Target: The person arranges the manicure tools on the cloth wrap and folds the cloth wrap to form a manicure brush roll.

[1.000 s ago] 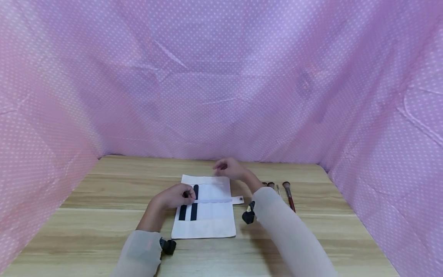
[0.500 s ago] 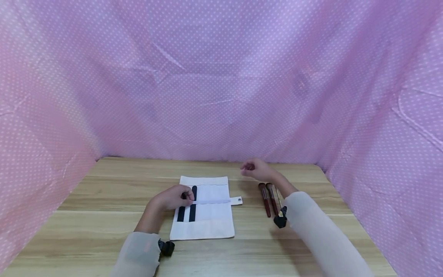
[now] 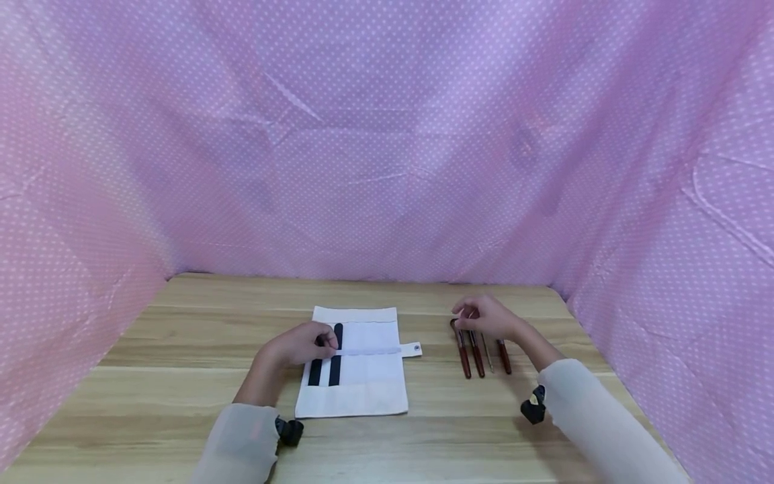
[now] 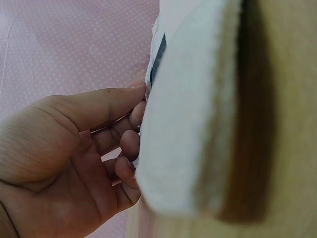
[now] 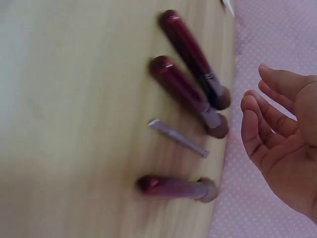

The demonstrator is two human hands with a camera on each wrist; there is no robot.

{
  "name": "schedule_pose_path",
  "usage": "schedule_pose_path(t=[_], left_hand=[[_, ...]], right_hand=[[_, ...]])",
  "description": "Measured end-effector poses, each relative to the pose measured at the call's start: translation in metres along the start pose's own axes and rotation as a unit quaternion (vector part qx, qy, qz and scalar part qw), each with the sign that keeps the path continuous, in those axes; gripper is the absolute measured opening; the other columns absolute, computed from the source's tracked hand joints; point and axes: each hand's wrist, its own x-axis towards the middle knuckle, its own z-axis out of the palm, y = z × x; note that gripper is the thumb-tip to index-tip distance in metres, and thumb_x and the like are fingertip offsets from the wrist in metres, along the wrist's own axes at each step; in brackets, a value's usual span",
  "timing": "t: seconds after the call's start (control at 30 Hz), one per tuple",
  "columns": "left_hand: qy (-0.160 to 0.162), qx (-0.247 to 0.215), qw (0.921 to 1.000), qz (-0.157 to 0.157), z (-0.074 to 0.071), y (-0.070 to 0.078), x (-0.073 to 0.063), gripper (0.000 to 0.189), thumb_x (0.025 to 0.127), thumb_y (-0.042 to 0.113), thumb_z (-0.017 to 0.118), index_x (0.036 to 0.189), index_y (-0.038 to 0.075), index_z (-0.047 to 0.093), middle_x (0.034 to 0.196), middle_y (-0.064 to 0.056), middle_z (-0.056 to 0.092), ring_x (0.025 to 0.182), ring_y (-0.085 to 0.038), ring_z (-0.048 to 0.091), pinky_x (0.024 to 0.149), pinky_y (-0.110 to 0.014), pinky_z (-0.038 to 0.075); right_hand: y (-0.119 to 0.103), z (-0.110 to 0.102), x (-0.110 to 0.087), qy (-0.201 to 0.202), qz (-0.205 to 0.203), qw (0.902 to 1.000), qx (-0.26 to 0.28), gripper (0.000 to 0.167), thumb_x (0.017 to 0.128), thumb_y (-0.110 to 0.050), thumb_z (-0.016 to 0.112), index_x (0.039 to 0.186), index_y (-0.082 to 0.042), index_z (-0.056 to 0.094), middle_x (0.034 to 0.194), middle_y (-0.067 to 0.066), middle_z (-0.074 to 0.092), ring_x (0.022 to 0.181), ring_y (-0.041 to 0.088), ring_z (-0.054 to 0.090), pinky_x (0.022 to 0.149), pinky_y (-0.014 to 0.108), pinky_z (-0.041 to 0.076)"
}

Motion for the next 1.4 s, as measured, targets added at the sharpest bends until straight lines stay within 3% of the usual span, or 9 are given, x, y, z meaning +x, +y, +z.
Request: schedule_pose_path(t=[0.3, 0.53, 1.03, 1.4], left_hand=[[0.001, 0.016, 0.9999, -0.003, -0.002, 0.000, 0.000, 0.011, 0.098, 0.006, 0.066, 0.090, 0.013, 0.066, 0.086, 0.001, 0.062, 0.081, -0.017, 0.055, 0.073, -0.034, 0.045], [0.027, 0.020, 0.9990, 0.028, -0.002, 0.006, 0.003, 0.006, 0.097, 0.008, 0.069, 0.092, 0.012, 0.067, 0.084, 0.001, 0.062, 0.078, -0.016, 0.056, 0.070, -0.031, 0.046], [-0.006, 0.034, 0.9970, 0.069, 0.004, 0.020, 0.017, 0.006, 0.092, 0.003, 0.073, 0.095, 0.008, 0.069, 0.083, 0.001, 0.061, 0.077, -0.015, 0.055, 0.073, -0.032, 0.047], [-0.010, 0.046, 0.9983, 0.035, 0.012, 0.019, 0.023, 0.008, 0.088, 0.005, 0.079, 0.090, 0.011, 0.074, 0.082, 0.002, 0.062, 0.079, -0.016, 0.055, 0.075, -0.034, 0.047]], right_hand=[[-0.005, 0.012, -0.010, -0.039, 0.012, 0.9989, -0.021, 0.026, 0.097, -0.010, 0.071, 0.120, 0.001, 0.068, 0.093, 0.000, 0.070, 0.086, 0.014, 0.066, 0.072, 0.029, 0.054], [-0.012, 0.020, -0.008, -0.037, 0.019, 0.9983, -0.040, 0.029, 0.095, -0.011, 0.073, 0.122, -0.002, 0.068, 0.097, 0.001, 0.072, 0.089, 0.014, 0.067, 0.075, 0.029, 0.054], [-0.025, 0.032, 0.000, -0.049, 0.025, 0.9977, -0.040, 0.039, 0.090, -0.006, 0.078, 0.127, -0.003, 0.065, 0.098, 0.005, 0.071, 0.087, 0.011, 0.067, 0.076, 0.031, 0.055], [-0.028, 0.040, 0.005, -0.043, 0.035, 0.9973, -0.050, 0.041, 0.087, -0.011, 0.082, 0.121, -0.002, 0.062, 0.092, 0.001, 0.070, 0.086, 0.012, 0.066, 0.078, 0.033, 0.054]])
